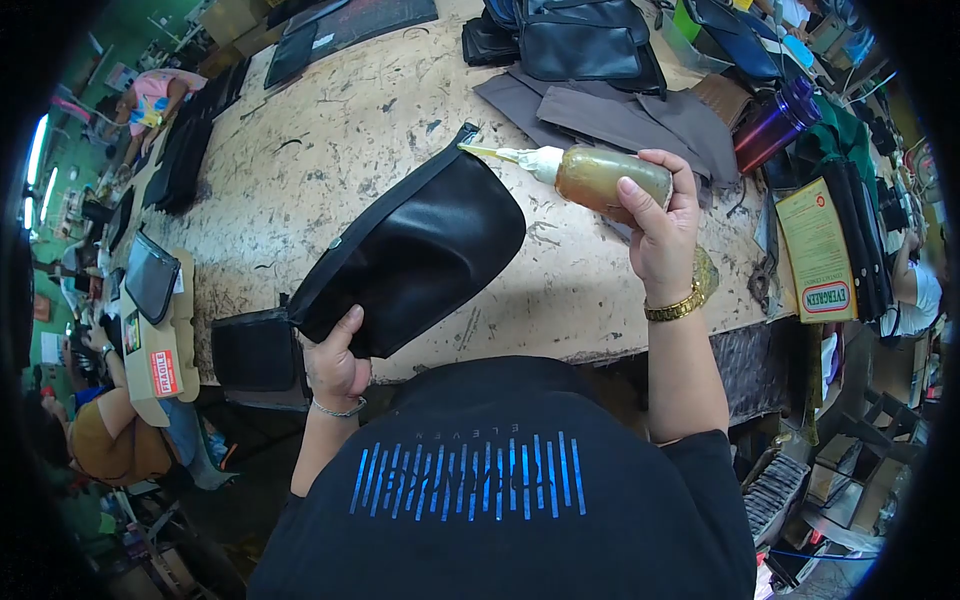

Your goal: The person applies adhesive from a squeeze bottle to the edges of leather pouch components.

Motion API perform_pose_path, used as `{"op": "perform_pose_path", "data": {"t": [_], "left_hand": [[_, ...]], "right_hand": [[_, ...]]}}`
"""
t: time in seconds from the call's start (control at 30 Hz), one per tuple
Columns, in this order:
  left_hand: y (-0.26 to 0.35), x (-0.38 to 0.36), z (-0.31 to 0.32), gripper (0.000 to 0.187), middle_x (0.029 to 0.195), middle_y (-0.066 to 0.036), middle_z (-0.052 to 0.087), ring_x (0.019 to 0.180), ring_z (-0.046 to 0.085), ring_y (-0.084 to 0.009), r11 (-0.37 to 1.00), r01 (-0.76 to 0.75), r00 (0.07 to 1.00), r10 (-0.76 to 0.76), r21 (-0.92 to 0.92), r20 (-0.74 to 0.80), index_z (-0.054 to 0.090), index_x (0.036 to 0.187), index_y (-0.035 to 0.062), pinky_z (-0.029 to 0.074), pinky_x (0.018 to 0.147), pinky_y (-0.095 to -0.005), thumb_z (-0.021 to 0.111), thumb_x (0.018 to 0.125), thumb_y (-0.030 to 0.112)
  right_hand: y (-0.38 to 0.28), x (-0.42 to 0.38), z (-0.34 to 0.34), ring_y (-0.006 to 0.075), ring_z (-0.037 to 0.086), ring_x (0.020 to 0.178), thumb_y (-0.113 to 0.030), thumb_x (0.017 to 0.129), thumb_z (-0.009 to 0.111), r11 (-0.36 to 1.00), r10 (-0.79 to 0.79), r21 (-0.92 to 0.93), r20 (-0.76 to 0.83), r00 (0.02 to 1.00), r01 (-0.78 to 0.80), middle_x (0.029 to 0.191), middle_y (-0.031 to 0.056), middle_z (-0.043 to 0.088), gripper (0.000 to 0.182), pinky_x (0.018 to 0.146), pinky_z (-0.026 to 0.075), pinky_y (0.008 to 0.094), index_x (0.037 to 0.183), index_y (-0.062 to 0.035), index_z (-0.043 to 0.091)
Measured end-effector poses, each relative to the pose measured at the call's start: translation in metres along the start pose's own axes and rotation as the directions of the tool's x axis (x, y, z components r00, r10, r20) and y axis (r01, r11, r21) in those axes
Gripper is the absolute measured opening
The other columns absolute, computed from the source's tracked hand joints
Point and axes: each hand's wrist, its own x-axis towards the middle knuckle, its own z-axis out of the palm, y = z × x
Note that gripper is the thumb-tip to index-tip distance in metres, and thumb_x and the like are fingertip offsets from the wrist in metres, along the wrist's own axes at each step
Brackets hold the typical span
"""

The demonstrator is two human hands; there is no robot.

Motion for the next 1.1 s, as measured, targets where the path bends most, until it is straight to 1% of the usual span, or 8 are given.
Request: {"op": "perform_pose_path", "data": {"t": [0.1,0.17,0.27,0.5,0.57,0.77,0.97,1.1], "left_hand": [[0.000,-0.001,-0.001,0.042,0.102,-0.008,0.053,0.091,0.052,-0.0167,1.000,0.015,1.000,-0.015,0.012,-0.009,0.045,0.109,0.0022,0.042,0.081,-0.0290,0.056,0.070,-0.009],[0.001,-0.002,0.001,0.042,0.103,-0.008,0.053,0.091,0.052,-0.0168,1.000,-0.015,1.000,0.015,0.027,0.005,0.045,0.109,0.0024,0.042,0.081,-0.0290,0.056,0.070,-0.009],[-0.001,-0.002,-0.001,0.042,0.103,-0.008,0.052,0.092,0.051,-0.0169,1.000,0.006,1.000,-0.006,0.007,-0.007,0.045,0.109,0.0022,0.041,0.082,-0.0292,0.055,0.070,-0.009],[0.001,-0.003,0.001,0.042,0.104,-0.009,0.052,0.094,0.050,-0.0171,1.000,0.004,1.000,-0.004,0.005,0.008,0.045,0.109,0.0020,0.040,0.083,-0.0295,0.055,0.070,-0.010],[0.001,-0.002,0.002,0.042,0.104,-0.008,0.052,0.094,0.050,-0.0173,1.000,-0.022,0.999,0.022,0.012,0.023,0.045,0.109,0.0017,0.040,0.083,-0.0295,0.054,0.070,-0.010],[0.002,-0.003,0.006,0.041,0.104,-0.009,0.052,0.093,0.051,-0.0169,0.998,-0.048,0.998,0.047,0.038,0.028,0.045,0.109,0.0015,0.041,0.083,-0.0296,0.054,0.070,-0.010],[-0.001,-0.003,0.004,0.037,0.102,-0.009,0.053,0.091,0.052,-0.0168,1.000,0.011,0.999,-0.010,-0.018,0.048,0.048,0.106,0.0013,0.042,0.082,-0.0296,0.055,0.071,-0.009],[-0.001,-0.004,0.006,0.036,0.101,-0.008,0.054,0.091,0.052,-0.0163,1.000,0.007,0.998,-0.008,0.011,0.061,0.049,0.105,0.0009,0.041,0.082,-0.0288,0.055,0.071,-0.008]], "right_hand": [[0.001,-0.004,0.001,0.0137,0.055,0.080,-0.002,0.074,0.056,1.000,0.016,0.024,0.002,1.000,-0.016,0.090,0.0046,0.051,0.028,0.067,0.051,0.0282,0.099,-0.0072,0.045],[0.003,-0.006,0.000,0.0129,0.054,0.080,-0.002,0.074,0.056,0.999,0.038,0.020,-0.002,0.999,-0.038,0.090,0.0043,0.051,0.028,0.066,0.050,0.0262,0.099,-0.0071,0.045],[0.004,-0.010,0.002,0.0125,0.053,0.082,-0.001,0.074,0.056,0.997,0.067,0.036,-0.009,0.998,-0.066,0.092,0.0043,0.051,0.028,0.068,0.049,0.0250,0.099,-0.0071,0.045],[0.005,-0.017,0.008,0.0135,0.052,0.084,-0.001,0.074,0.056,0.995,0.079,0.062,0.041,0.996,-0.082,0.094,0.0055,0.051,0.028,0.074,0.046,0.0267,0.099,-0.0060,0.045],[0.005,-0.019,0.010,0.0142,0.052,0.085,0.000,0.074,0.056,0.995,0.067,0.073,0.060,0.996,-0.072,0.095,0.0062,0.051,0.028,0.076,0.045,0.0276,0.099,-0.0056,0.045],[0.005,-0.027,0.015,0.0146,0.050,0.088,-0.001,0.073,0.056,0.992,0.080,0.094,0.065,0.995,-0.085,0.097,0.0068,0.050,0.029,0.078,0.044,0.0287,0.100,-0.0059,0.044],[0.006,-0.034,0.020,0.0151,0.051,0.089,0.000,0.074,0.055,0.985,0.098,0.132,0.081,0.992,-0.108,0.098,0.0075,0.050,0.030,0.078,0.043,0.0292,0.101,-0.0062,0.043],[0.006,-0.038,0.023,0.0154,0.051,0.090,0.000,0.074,0.055,0.985,0.093,0.136,0.096,0.991,-0.106,0.098,0.0078,0.050,0.031,0.078,0.043,0.0292,0.101,-0.0064,0.043]]}}
